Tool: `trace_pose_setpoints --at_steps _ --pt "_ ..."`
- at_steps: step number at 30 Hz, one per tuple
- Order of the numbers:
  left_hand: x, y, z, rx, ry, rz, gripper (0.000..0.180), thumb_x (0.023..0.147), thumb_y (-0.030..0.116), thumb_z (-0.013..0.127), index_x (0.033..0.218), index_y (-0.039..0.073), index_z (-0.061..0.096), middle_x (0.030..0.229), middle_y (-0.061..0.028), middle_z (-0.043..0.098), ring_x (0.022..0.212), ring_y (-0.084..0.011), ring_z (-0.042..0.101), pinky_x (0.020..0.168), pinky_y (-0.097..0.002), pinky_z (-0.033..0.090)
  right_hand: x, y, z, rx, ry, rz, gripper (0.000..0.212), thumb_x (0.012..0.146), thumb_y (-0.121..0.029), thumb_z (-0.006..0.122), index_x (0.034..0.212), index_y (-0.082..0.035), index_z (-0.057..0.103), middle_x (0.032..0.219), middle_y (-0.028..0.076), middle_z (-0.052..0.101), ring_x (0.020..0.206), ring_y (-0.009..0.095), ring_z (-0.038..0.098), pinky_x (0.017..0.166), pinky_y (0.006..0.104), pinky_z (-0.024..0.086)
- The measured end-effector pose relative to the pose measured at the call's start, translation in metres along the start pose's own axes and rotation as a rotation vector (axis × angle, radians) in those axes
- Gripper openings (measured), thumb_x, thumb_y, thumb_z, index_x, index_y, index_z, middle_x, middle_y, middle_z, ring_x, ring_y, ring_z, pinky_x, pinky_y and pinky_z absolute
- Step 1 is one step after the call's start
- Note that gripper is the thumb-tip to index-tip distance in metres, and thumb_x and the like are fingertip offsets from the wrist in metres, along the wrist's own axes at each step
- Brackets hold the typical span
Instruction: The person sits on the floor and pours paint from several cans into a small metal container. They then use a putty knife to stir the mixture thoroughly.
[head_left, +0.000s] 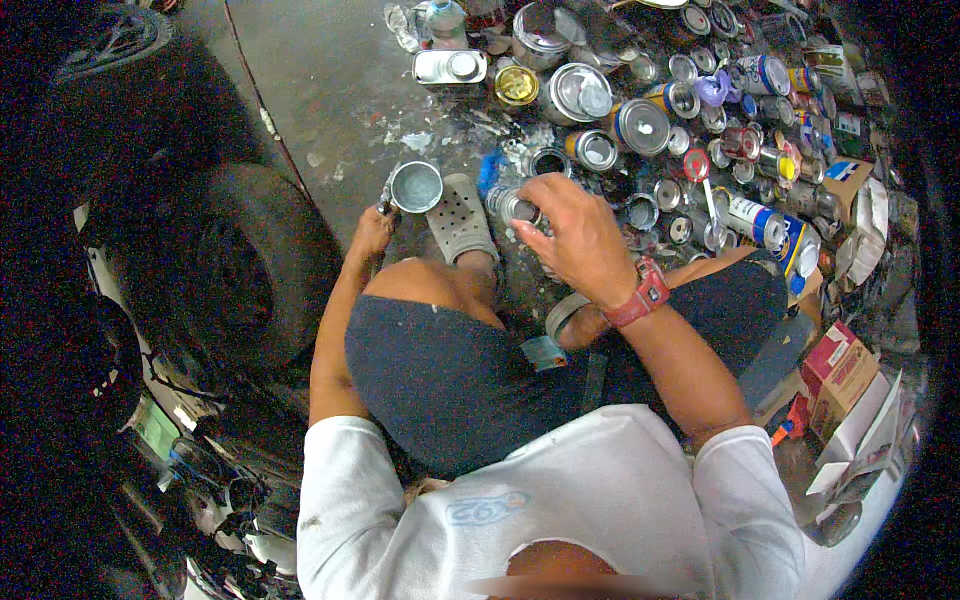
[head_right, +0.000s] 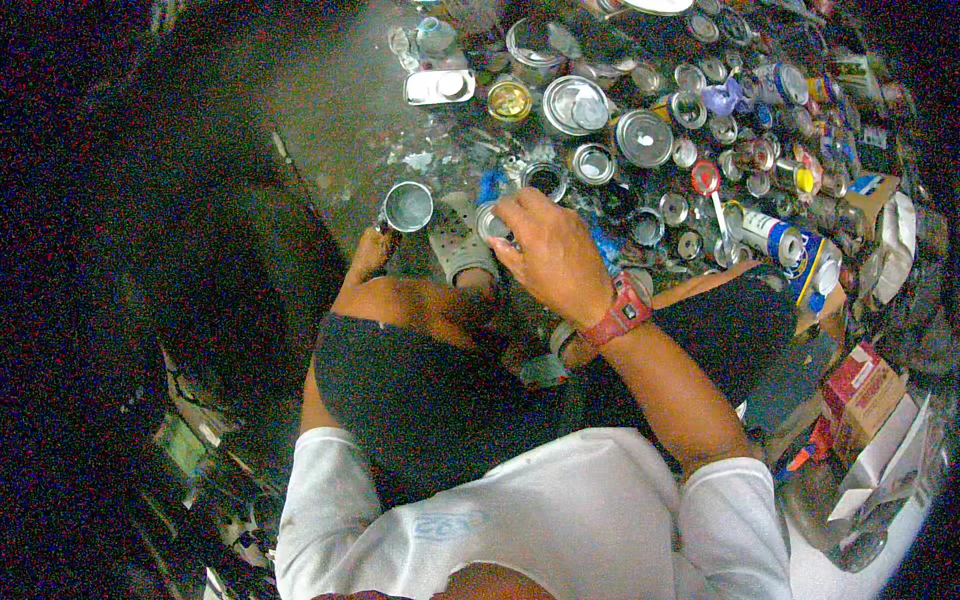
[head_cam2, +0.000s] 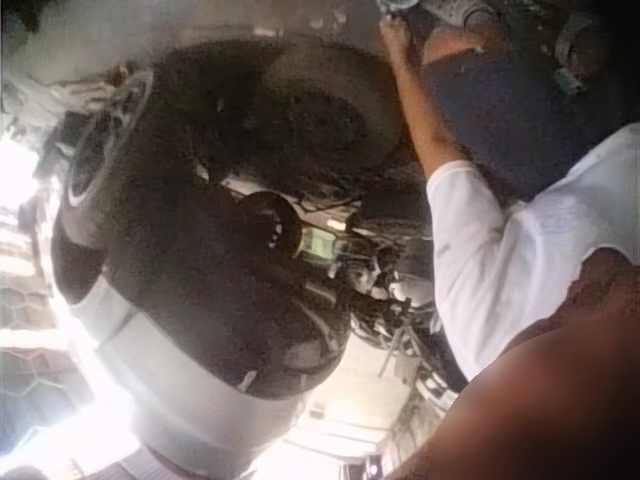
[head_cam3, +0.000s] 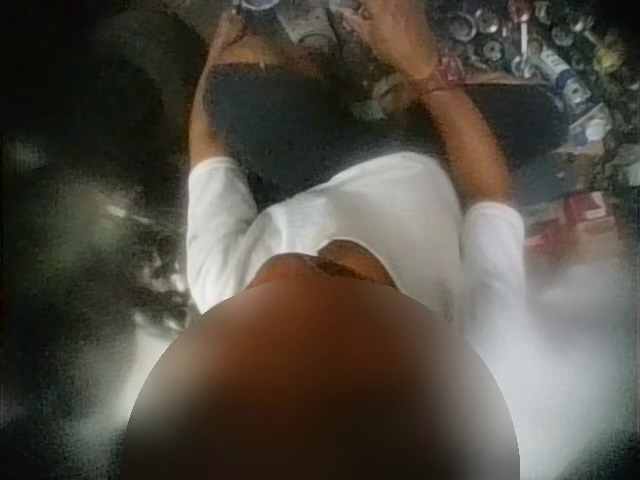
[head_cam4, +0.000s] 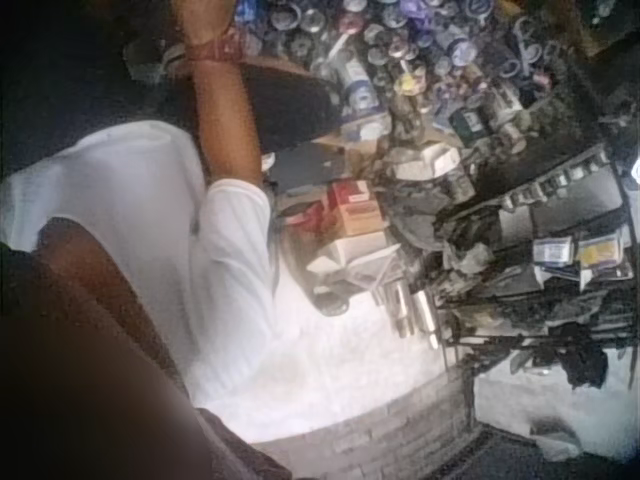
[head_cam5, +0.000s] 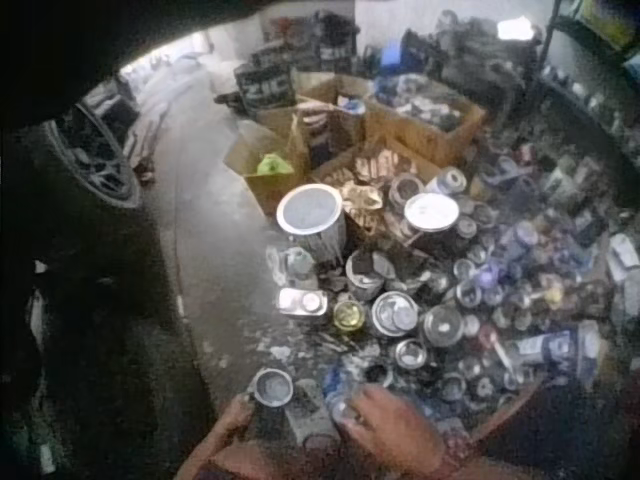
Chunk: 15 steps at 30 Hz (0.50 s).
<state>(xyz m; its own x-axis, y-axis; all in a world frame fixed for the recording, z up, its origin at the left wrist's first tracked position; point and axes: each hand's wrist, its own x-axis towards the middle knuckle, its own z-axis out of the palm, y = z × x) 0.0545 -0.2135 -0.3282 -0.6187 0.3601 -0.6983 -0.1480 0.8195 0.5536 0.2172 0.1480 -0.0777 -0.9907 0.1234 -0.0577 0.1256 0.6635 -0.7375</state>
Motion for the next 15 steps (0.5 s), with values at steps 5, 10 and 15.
trace_pose_setpoints --at_steps 5,10,15 --pt "0.004 0.007 0.013 -0.037 0.108 0.106 0.042 0.103 0.039 0.057 0.092 -0.001 0.062 0.07 -0.0058 0.054 0.068 -0.018 0.048 0.061 -0.0401 0.041 0.004 0.007 0.003 -0.001 0.033 -0.022 0.03 0.084 -0.016 0.077 0.108 -0.002 0.064 0.104 0.017 0.066 0.092 0.04 0.066 0.077 0.0463 0.054" --pt "-0.005 0.017 0.014 -0.031 0.129 0.139 0.038 0.102 0.037 0.058 0.099 -0.001 0.063 0.072 -0.0082 0.056 0.07 -0.0183 0.049 0.063 -0.0407 0.043 0.004 0.004 0.002 0.014 0.046 -0.031 0.029 0.084 -0.015 0.077 0.107 -0.002 0.065 0.104 0.016 0.066 0.092 0.039 0.066 0.077 0.0451 0.055" --pt "0.015 -0.001 0.013 0.038 0.029 0.035 0.03 0.1 0.03 0.06 0.102 0.0 0.063 0.074 -0.0097 0.06 0.07 -0.019 0.053 0.063 -0.0401 0.045 0.003 0.002 0.0 0.008 0.037 0.005 0.031 0.084 -0.015 0.078 0.109 -0.002 0.066 0.105 0.016 0.067 0.093 0.039 0.066 0.079 0.044 0.055"
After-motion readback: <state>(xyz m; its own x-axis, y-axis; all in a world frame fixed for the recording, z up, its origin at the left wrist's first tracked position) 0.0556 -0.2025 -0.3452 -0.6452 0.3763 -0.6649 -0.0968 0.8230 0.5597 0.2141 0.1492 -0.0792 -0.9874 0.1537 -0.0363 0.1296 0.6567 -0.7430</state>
